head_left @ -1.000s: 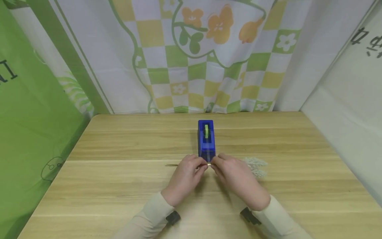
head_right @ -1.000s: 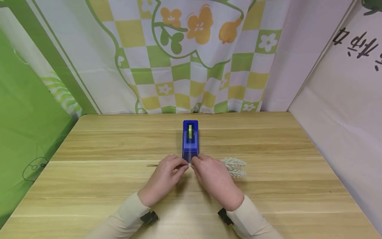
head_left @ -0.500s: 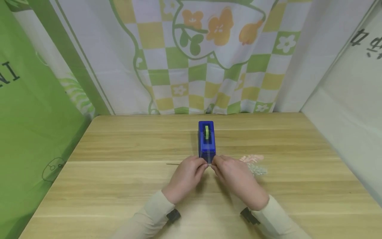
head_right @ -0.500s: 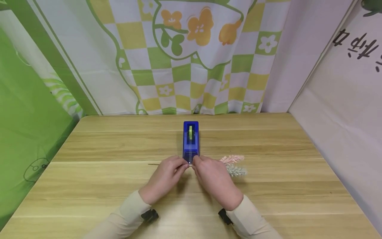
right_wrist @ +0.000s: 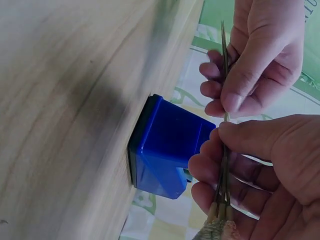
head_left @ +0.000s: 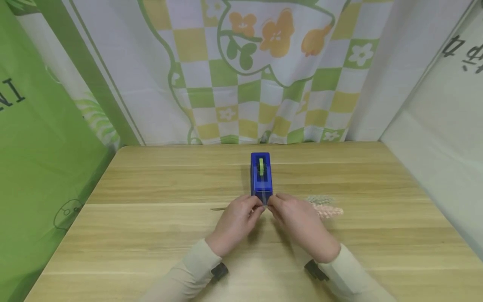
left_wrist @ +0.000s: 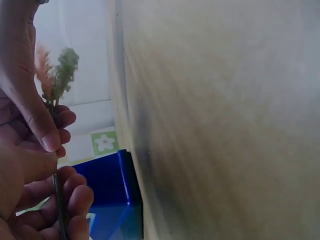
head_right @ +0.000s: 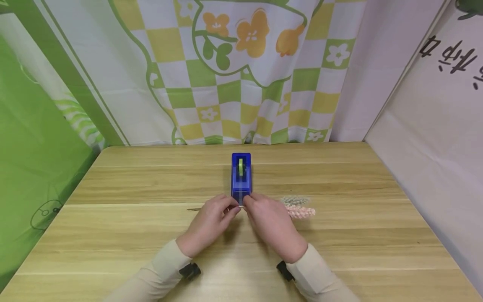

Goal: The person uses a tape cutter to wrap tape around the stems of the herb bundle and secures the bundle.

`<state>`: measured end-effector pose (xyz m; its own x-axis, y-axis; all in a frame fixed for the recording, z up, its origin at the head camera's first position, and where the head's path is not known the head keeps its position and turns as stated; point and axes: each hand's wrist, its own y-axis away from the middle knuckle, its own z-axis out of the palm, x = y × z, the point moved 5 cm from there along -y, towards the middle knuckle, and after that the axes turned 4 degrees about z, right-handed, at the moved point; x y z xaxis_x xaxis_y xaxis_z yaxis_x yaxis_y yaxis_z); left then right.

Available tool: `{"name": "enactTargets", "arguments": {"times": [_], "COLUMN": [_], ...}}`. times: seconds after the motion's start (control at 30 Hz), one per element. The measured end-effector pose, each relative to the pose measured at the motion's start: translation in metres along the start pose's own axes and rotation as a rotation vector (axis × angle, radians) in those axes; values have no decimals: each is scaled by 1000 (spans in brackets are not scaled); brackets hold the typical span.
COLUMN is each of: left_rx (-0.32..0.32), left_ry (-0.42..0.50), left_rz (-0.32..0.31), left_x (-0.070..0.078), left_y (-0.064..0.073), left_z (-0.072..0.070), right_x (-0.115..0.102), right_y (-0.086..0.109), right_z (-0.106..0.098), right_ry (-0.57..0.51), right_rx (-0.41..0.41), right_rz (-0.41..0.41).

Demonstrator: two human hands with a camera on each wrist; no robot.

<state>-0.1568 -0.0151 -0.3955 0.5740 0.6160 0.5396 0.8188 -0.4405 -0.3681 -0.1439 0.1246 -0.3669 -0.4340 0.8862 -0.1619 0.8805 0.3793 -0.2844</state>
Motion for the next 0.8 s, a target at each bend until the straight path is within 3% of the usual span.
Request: {"name": "enactTargets", "arguments": {"times": [0.17, 0.4, 0.8], "left_rx": [-35, -30, 9], "left_ry": [-55, 56, 124], "left_rz": [24, -18, -26], "left_x": [2, -1, -4], "left_y": [-3, -6, -7], "left_z": [1, 0, 2], "right_x": [2, 4, 11], "right_y": [-2, -4, -16], "right_z": [0, 2, 11], "right_ry": [-26, -78, -315], "right_rx": [-8, -37, -136], "right_rz": [10, 47, 267]}}
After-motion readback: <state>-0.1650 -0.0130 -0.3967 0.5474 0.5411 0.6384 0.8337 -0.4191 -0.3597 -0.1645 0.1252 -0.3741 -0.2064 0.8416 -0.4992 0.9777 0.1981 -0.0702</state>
